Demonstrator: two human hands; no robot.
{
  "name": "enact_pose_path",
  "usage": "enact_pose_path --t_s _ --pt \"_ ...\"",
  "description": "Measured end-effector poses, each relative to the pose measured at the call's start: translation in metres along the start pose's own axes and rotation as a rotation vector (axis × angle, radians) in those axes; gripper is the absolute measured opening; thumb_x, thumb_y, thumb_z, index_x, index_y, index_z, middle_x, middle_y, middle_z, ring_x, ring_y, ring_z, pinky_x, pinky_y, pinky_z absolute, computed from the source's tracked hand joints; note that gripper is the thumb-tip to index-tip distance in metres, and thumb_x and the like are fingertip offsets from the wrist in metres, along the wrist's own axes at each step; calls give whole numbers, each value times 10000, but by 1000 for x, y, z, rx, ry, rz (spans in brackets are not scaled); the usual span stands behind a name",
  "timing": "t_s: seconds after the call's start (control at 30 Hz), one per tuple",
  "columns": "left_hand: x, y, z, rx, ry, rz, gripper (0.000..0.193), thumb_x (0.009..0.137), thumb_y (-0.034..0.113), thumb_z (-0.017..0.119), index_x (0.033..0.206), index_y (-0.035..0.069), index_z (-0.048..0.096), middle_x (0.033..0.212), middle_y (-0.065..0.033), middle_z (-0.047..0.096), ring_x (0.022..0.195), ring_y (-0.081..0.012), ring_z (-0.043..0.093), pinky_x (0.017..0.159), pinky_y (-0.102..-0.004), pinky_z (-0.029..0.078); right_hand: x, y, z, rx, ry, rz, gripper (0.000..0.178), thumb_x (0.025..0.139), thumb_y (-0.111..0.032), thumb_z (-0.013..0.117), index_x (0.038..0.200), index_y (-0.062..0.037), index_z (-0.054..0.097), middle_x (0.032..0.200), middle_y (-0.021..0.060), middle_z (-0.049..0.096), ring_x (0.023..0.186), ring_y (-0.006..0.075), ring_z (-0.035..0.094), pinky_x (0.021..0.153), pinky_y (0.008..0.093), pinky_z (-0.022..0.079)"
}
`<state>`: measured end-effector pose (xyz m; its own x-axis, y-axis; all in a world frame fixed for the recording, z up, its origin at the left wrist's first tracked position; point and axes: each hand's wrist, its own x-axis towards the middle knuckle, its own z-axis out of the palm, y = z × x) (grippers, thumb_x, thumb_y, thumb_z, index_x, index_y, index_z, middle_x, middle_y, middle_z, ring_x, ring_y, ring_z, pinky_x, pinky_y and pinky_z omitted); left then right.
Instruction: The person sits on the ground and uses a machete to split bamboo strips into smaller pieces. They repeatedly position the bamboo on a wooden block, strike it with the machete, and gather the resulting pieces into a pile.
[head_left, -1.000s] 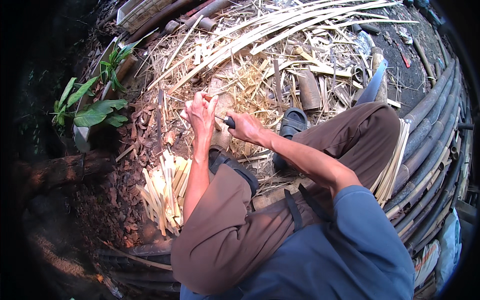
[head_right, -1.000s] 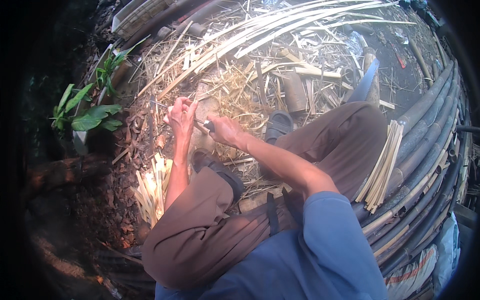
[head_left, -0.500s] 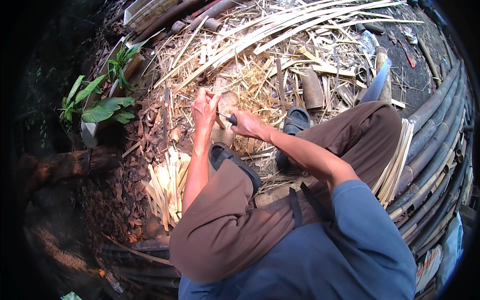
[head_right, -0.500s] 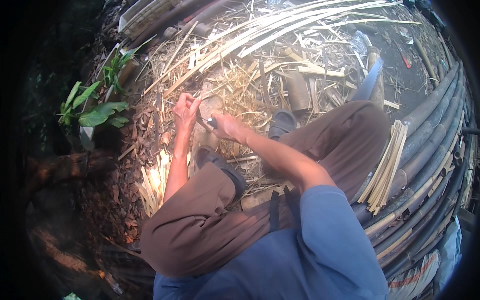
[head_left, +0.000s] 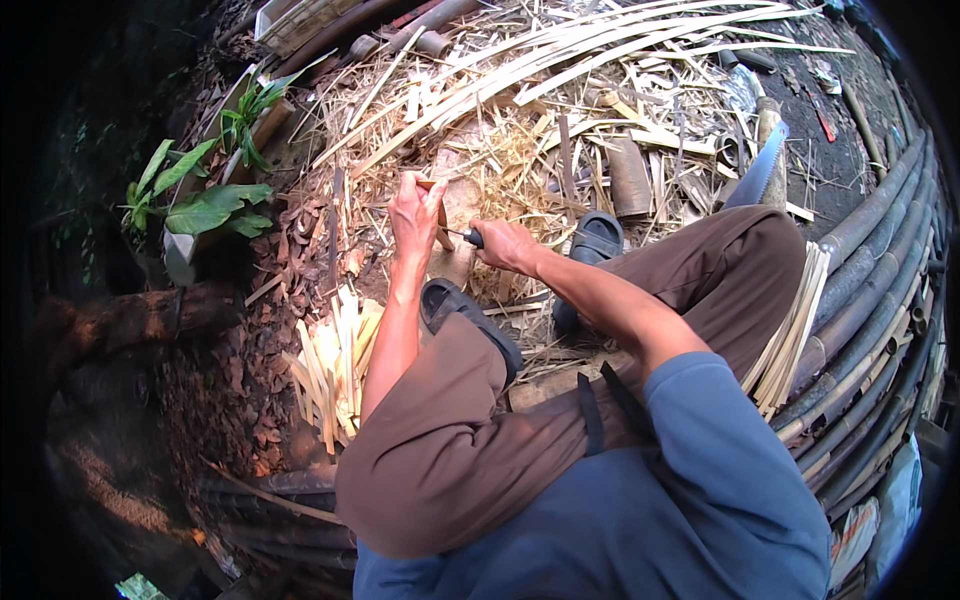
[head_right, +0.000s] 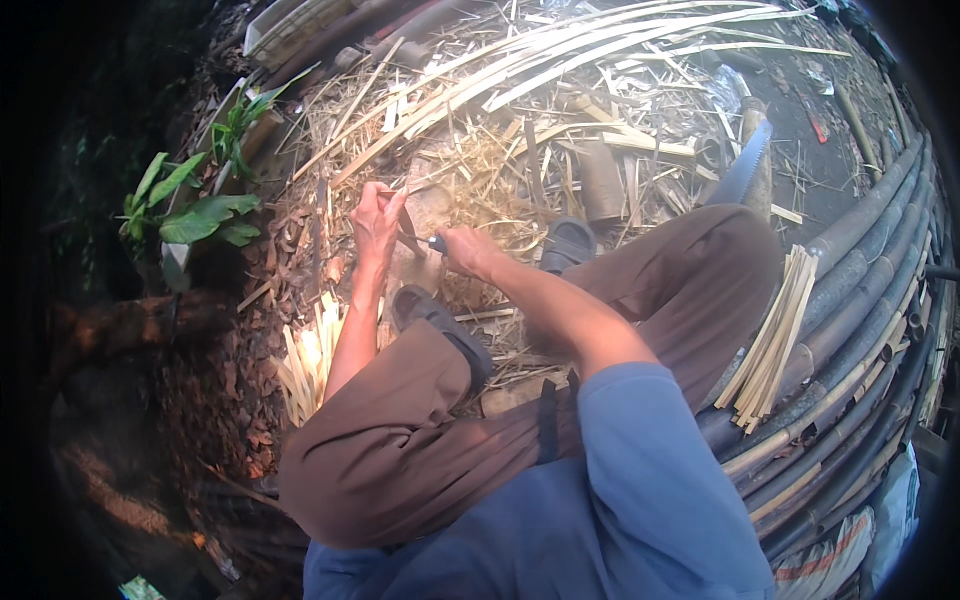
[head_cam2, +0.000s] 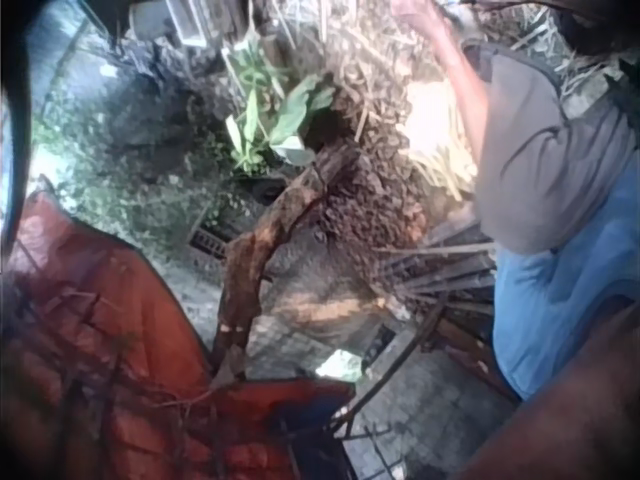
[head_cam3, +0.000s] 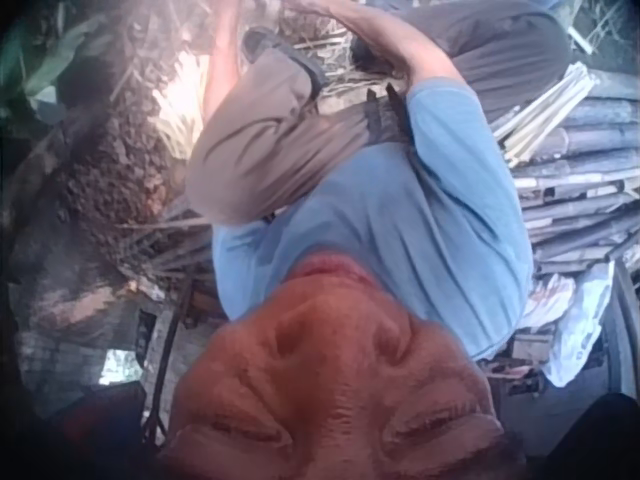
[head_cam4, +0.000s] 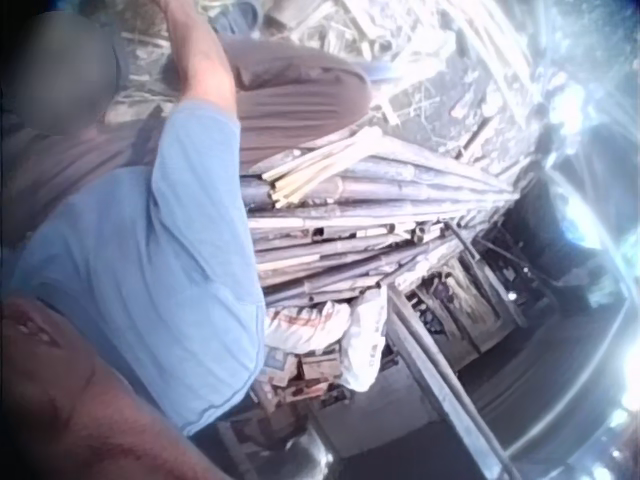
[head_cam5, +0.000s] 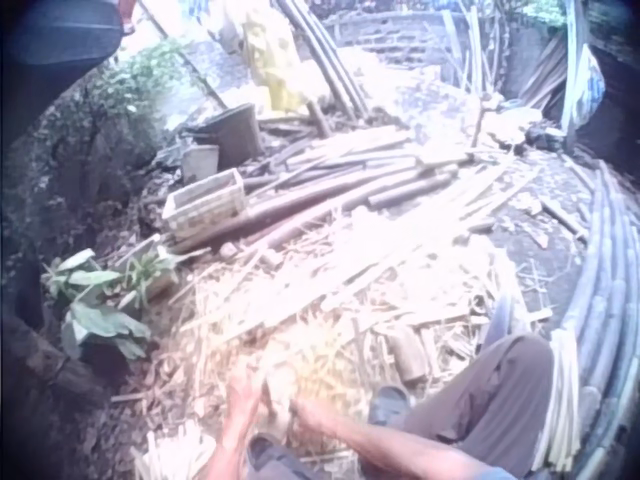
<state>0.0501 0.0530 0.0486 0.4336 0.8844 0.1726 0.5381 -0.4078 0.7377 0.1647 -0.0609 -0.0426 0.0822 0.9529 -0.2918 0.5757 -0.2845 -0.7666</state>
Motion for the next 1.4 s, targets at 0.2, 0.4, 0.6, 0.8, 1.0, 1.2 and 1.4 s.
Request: enact_pose_path --t_s 0.2,0.4,0.6,0.8,1.0,1.2,1.4 --pt "-7 8 2 70 16 123 249 896 131 719 918 22 496 666 -123 627 562 -231 624 516 -367 488 4 4 8 -20 -52 16 324 807 -197 636 1096 -53 614 947 245 689 912 414 680 813 485 547" --pt "-9 17 9 -10 20 97 243 892 122 721 915 13 505 655 -133 643 600 -236 664 549 -370 509 -1 8 5 5 -88 77 300 800 -212 634 1061 -63 631 916 228 696 871 387 693 786 467 556" --pt "-3 -2 7 54 16 127 234 903 129 710 959 13 515 766 -181 683 662 -267 684 535 -382 508 1 -4 -9 -472 -81 64 215 935 -174 525 1135 -182 605 962 126 717 855 323 721 668 441 564" --pt "-7 -25 -26 9 89 -81 250 859 276 770 910 63 649 735 -68 698 642 -176 668 545 -344 506 -25 17 7 -234 -58 -86 343 842 -271 660 1125 -88 597 901 207 688 846 384 684 735 492 549" --pt "2 -64 -100 98 478 -152 352 903 361 703 862 11 718 651 -39 633 571 -151 516 577 -334 408 -91 5 -4 60 -86 55 392 854 -267 627 1153 -14 631 1029 266 686 976 465 645 862 496 515" --pt "-16 -54 -90 36 474 -304 360 965 298 609 844 -26 709 623 -75 615 588 -143 519 597 -334 412 -102 12 1 164 63 250 422 899 -336 609 1197 -40 560 956 301 672 921 493 640 798 536 502" --pt "-68 -68 -38 75 425 -350 429 1014 326 487 838 -29 653 690 -141 675 624 -254 668 614 -416 478 -104 -8 3 167 191 23 373 920 -311 617 1167 -64 488 836 269 663 805 488 638 705 560 479"
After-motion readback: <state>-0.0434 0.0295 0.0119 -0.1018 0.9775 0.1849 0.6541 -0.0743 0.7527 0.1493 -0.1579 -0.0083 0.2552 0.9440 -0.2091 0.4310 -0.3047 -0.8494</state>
